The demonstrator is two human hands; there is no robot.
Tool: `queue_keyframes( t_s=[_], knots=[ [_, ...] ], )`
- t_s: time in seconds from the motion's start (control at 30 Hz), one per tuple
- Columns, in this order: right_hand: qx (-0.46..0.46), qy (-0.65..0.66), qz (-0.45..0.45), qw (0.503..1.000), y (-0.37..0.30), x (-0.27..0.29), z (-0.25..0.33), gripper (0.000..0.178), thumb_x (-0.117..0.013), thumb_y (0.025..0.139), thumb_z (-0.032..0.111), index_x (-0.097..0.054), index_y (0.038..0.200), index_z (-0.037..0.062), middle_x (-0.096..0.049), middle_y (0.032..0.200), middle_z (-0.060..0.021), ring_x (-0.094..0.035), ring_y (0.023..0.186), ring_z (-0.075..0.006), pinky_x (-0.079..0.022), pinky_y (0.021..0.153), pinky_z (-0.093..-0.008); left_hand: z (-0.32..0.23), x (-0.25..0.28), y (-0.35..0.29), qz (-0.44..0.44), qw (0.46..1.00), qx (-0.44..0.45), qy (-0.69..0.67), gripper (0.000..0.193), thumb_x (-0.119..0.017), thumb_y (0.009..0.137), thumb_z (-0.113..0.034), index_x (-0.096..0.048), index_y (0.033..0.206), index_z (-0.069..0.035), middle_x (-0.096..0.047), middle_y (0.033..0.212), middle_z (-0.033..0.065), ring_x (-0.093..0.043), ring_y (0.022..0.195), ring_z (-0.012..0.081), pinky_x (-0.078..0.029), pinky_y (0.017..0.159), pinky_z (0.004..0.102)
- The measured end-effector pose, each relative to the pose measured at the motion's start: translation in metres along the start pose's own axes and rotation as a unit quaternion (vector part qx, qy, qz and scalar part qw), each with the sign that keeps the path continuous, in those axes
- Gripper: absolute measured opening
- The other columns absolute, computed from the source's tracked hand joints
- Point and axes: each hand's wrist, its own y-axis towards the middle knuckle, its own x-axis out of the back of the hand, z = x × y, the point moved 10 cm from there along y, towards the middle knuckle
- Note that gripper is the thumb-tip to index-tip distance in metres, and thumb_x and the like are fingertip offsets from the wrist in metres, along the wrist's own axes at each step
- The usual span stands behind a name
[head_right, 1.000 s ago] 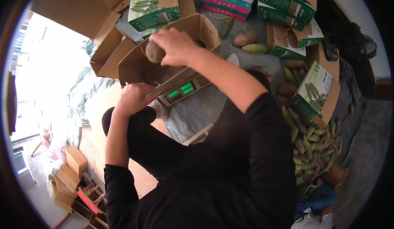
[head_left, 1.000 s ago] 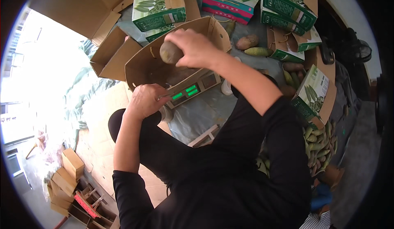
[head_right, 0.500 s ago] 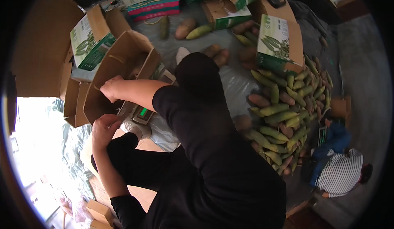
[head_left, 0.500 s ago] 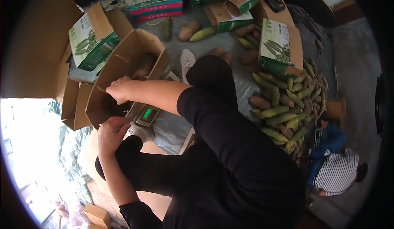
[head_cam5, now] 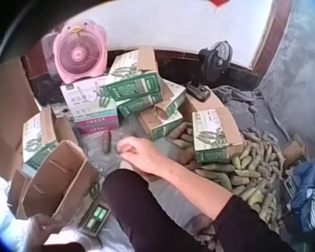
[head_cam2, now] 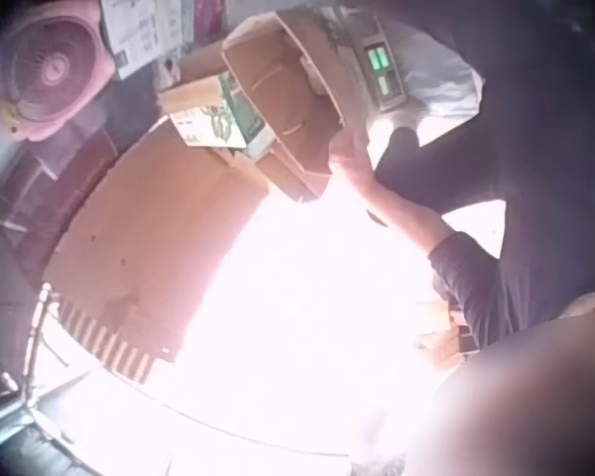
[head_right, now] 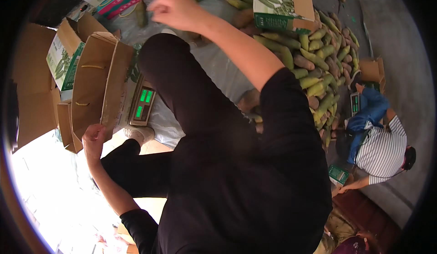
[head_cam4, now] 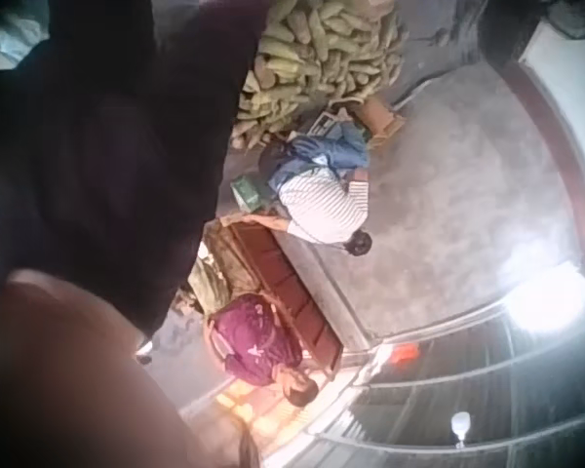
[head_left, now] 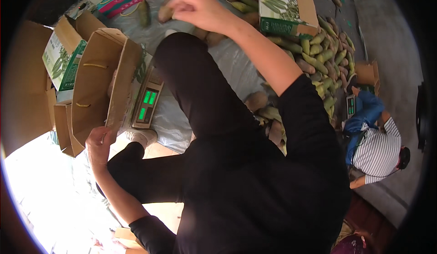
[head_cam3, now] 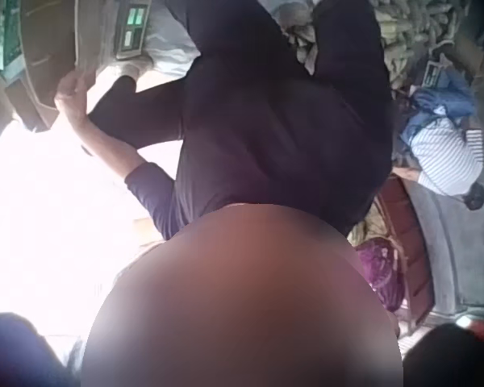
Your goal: Sorting vegetables from a pile and placing them into cardboard boxes for packaging.
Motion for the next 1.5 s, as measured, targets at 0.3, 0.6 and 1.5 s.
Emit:
queue_keyframes(
  t_s=[0.3,0.6,1.5],
  knots=[
    [-0.360,-0.336,0.105,0.864,-0.321,0.055,-0.283,0.029,-0.061,0.075,0.024,-0.062,0.098,0.0057,-0.062,0.102,-0.0147,-0.057,0.097,-0.0341,-0.045,0.086,-0.0405,0.015,-0.001,0.010,-0.016,0.999,-0.012,0.027,0.012,-0.067,0.078,-0.010,-0.065,0.084,0.000,-0.065,0.082,0.0078,-0.059,0.071,0.0132,-0.048,0.064,0.0264],
    [-0.765,0.006,-0.100,0.637,-0.516,0.020,-0.289,0.072,-0.073,0.071,0.028,-0.041,0.130,0.0029,-0.056,0.114,-0.0131,-0.057,0.095,-0.0291,-0.050,0.070,-0.0447,0.025,0.007,0.004,-0.037,0.998,0.020,0.041,0.010,-0.065,0.082,-0.010,-0.064,0.085,0.000,-0.062,0.071,0.0053,-0.055,0.066,0.0086,-0.044,0.061,0.0233],
    [-0.649,0.081,-0.176,0.736,-0.457,-0.072,-0.344,0.083,-0.083,0.051,0.011,-0.038,0.120,-0.0040,-0.052,0.111,-0.0170,-0.055,0.101,-0.0285,-0.047,0.085,-0.0376,-0.006,-0.001,0.014,-0.035,0.997,-0.007,-0.072,0.011,-0.065,0.077,-0.007,-0.066,0.079,0.004,-0.063,0.085,0.0090,-0.061,0.072,0.0160,-0.049,0.064,0.0261]
  ],
)
